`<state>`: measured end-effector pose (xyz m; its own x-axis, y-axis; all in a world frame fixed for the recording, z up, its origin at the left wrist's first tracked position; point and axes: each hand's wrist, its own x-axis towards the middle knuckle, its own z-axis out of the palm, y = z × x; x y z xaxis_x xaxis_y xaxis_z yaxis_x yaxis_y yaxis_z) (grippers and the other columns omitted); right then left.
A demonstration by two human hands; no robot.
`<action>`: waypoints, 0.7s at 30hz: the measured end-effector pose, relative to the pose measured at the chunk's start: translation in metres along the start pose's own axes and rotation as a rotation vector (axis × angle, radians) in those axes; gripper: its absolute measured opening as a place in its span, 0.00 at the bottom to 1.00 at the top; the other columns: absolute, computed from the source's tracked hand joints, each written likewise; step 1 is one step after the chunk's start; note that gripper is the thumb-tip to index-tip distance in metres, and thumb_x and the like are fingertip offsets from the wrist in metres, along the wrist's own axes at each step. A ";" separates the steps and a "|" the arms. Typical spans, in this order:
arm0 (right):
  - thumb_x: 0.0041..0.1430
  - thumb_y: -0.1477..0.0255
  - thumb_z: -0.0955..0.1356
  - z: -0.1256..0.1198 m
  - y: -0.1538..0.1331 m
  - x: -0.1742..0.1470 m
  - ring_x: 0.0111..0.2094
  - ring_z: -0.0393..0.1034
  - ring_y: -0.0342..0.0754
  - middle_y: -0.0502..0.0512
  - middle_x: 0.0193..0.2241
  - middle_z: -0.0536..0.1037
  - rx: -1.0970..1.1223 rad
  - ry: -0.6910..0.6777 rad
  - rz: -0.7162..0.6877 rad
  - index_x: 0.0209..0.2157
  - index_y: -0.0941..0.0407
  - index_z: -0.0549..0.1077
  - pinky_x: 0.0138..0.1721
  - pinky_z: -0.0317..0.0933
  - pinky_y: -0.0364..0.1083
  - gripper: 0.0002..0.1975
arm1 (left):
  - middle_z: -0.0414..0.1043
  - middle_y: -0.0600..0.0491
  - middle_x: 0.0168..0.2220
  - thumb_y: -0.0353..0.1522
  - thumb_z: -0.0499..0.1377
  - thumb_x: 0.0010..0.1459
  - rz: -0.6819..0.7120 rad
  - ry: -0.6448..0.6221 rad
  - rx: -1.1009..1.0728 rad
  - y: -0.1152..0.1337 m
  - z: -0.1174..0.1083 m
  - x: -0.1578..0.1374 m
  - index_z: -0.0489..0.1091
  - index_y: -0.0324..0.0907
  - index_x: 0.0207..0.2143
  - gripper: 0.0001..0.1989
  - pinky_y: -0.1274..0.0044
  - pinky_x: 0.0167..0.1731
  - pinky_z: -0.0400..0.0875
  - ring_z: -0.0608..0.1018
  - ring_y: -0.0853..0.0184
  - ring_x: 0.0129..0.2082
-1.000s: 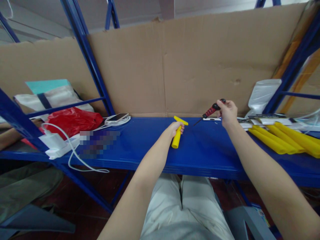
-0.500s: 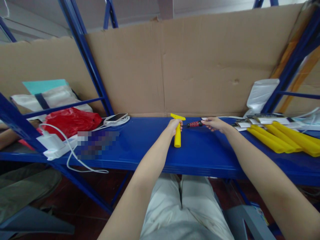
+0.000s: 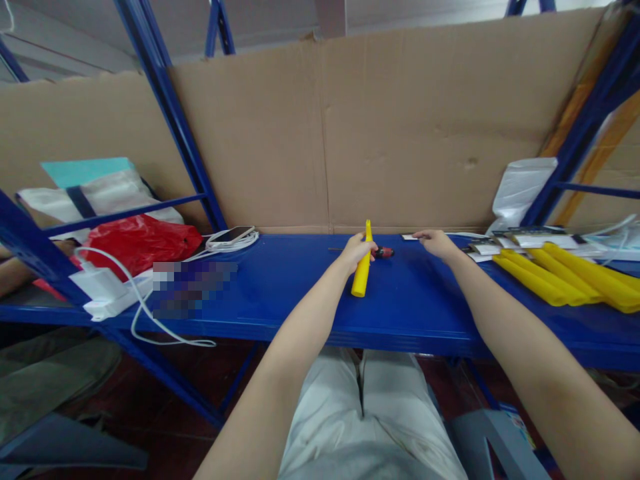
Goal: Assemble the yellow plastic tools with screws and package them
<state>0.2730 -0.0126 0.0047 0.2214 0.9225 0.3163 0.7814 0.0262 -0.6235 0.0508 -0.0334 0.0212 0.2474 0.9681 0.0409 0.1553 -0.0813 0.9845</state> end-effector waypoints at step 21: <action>0.55 0.75 0.60 -0.006 0.029 -0.005 0.56 0.55 0.63 0.64 0.55 0.64 -0.533 -0.076 0.168 0.49 0.54 0.73 0.54 0.46 0.68 0.21 | 0.71 0.44 0.49 0.21 0.56 0.49 0.244 -0.067 0.497 -0.029 0.007 0.022 0.66 0.35 0.54 0.27 0.76 0.38 0.71 0.76 0.65 0.39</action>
<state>0.2984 -0.0185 -0.0103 0.3412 0.9227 0.1793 0.9299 -0.3035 -0.2076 0.0589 -0.0112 -0.0080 0.3907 0.8913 0.2301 0.5142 -0.4186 0.7486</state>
